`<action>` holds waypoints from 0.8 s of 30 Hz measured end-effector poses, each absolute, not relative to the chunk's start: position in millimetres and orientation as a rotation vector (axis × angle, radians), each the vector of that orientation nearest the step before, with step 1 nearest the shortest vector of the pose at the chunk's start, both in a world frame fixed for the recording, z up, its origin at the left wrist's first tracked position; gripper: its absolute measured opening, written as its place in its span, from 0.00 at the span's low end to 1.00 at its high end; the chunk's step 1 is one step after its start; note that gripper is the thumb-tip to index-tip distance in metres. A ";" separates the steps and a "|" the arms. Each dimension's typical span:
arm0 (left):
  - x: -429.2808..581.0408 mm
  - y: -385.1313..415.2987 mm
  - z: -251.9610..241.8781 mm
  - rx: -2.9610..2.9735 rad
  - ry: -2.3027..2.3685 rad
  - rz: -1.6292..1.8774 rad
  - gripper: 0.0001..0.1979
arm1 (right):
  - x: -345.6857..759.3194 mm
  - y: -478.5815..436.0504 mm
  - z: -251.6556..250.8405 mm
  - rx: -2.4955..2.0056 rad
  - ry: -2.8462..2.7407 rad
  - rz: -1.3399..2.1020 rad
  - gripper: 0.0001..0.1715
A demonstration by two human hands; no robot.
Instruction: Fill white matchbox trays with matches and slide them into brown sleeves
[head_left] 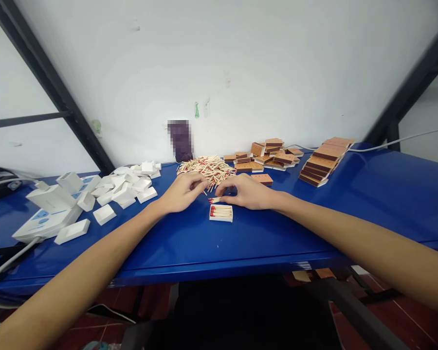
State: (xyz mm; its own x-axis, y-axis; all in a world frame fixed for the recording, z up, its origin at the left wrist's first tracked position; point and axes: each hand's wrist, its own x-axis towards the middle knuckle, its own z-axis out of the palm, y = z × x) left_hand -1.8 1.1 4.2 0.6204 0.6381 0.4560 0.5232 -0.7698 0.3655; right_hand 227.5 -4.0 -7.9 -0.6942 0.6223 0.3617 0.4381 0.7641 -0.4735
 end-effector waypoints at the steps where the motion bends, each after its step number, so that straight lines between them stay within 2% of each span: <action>1: -2.2 1.7 2.9 2.641 0.939 0.853 0.16 | 227.1 -3.8 -7.5 -0.800 -2.441 0.509 0.08; 6: -0.7 3.1 -4.1 2.568 0.907 0.771 0.18 | 229.7 0.0 -1.5 -0.907 -2.466 0.716 0.15; 9: -0.4 2.7 -5.3 2.533 0.904 0.752 0.18 | 234.3 1.2 4.4 -0.986 -2.535 0.752 0.14; 17: 2.5 -2.9 -2.8 2.681 0.884 0.678 0.14 | 236.1 -6.4 12.3 -1.033 -2.629 0.558 0.09; 24: 1.0 -6.6 4.6 2.953 0.820 0.602 0.17 | 233.5 -9.3 12.8 -1.045 -2.640 0.530 0.09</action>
State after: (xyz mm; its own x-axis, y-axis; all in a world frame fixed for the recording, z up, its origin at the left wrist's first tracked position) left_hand 1.0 -6.6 4.6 0.7881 0.4999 0.3593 0.4926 -0.8621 0.1189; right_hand 233.5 -9.3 12.8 -0.7103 0.6970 0.0984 0.6050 0.6759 -0.4209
